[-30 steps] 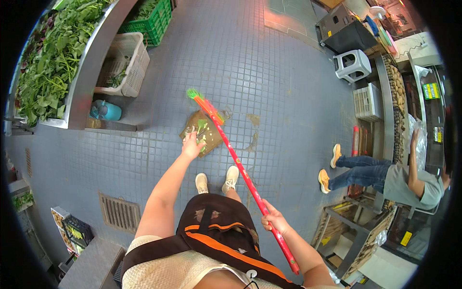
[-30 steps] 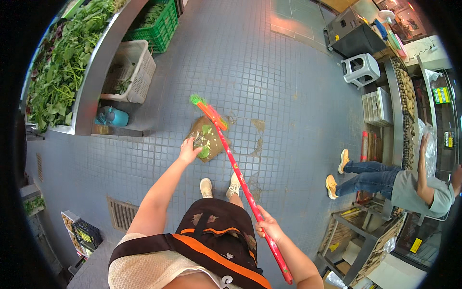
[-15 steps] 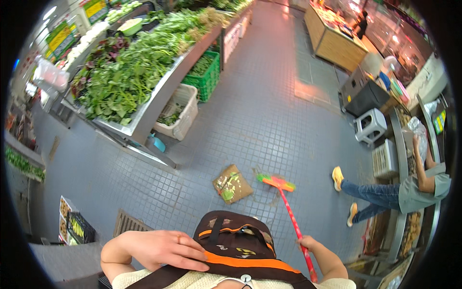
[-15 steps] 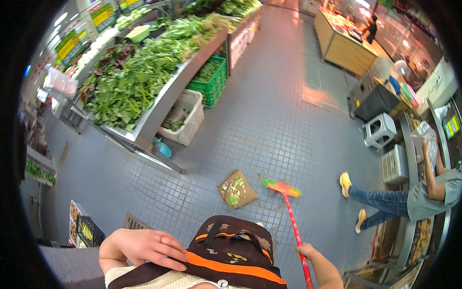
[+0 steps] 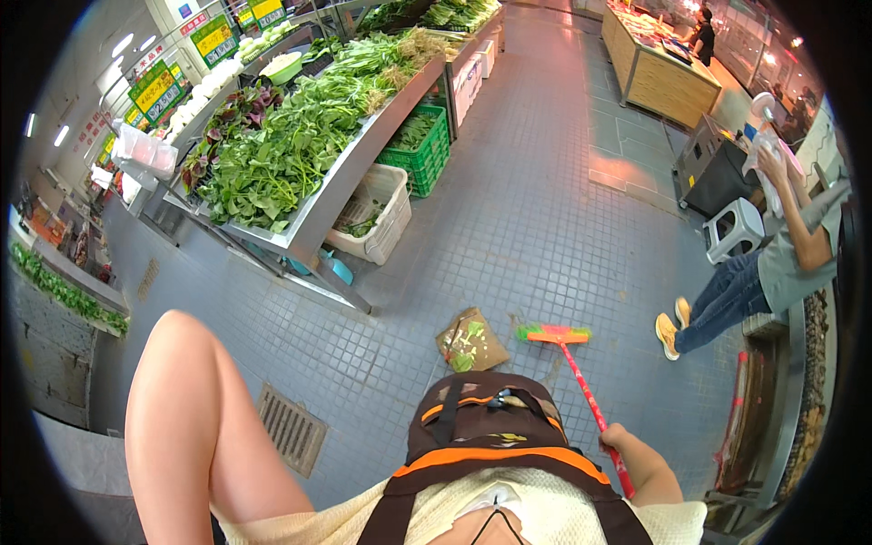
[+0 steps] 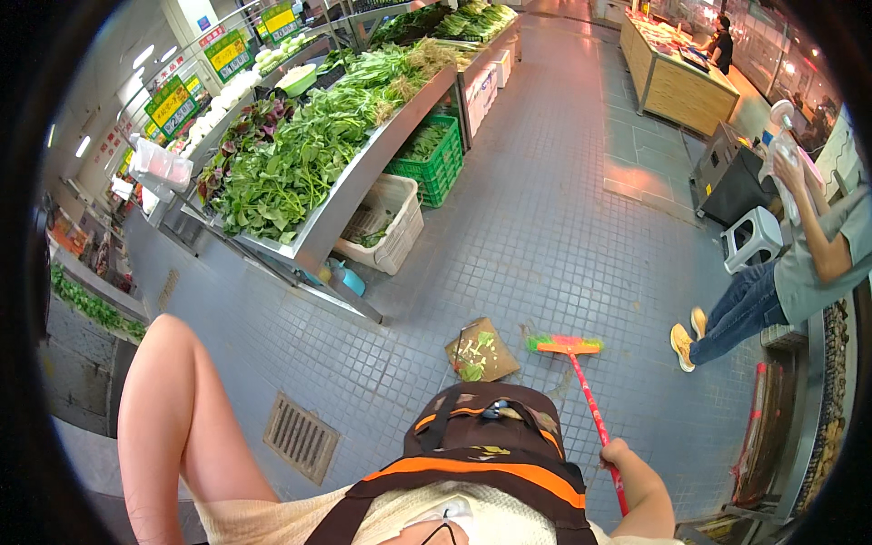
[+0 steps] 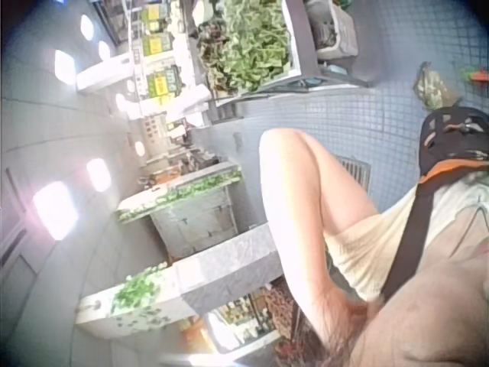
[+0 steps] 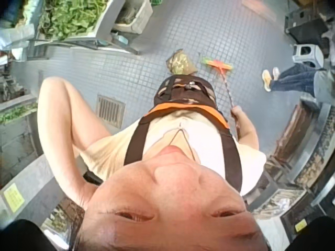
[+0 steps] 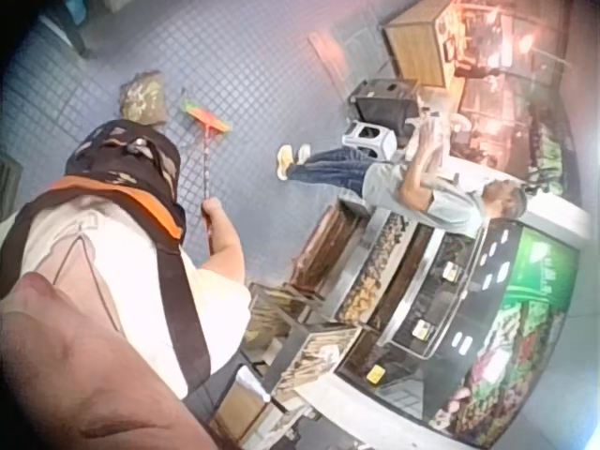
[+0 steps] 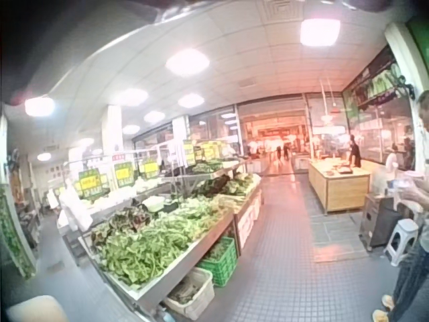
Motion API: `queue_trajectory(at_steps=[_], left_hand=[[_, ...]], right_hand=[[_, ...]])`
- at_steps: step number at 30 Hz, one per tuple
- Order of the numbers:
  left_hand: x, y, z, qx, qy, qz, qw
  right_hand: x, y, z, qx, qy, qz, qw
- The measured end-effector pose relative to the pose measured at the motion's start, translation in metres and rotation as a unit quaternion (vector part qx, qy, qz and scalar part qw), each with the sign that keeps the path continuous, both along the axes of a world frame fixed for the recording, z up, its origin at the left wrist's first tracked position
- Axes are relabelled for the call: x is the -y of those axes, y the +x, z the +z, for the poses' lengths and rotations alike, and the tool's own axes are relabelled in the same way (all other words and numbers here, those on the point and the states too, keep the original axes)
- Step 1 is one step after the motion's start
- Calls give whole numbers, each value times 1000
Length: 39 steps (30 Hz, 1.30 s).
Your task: The person sweeps debris from the floor into a dustpan using a broom and dustpan, then arranges leafy vegetables on a display shelf. Finally, the person uses a spray bottle to mist the vegetables with water.
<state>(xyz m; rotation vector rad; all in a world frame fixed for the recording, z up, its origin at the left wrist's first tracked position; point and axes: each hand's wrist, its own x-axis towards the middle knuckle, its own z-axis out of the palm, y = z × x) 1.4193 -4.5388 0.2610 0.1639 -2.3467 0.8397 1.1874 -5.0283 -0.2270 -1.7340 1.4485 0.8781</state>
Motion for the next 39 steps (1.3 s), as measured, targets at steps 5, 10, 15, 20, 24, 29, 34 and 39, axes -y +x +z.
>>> queue_trajectory(at_steps=[5,10,15,20,24,29,34,39], left_hand=[[120,68,10,193,466,-147,851],[190,167,-170,-346,747,88,561],[259,236,-406,-184,698,609,329],[250,233,-539,-328,690,613,202],[238,230,-611,-423,695,578,59],[236,228,-613,-513,641,565,84],[175,262,-623,-605,539,585,39],[126,299,-600,-677,470,566,-10]], right_hand=[[-25,-7,-34,-28,1,80,996],[-61,-40,-2,75,-115,14,991],[-77,-160,-104,115,-109,110,981],[-109,-217,-134,-32,-14,68,997],[-104,-174,-92,-107,-21,-1,994],[-79,-142,-27,-46,-32,-18,998],[-26,-64,1,-56,-29,24,998],[29,21,5,-38,-34,74,996]])
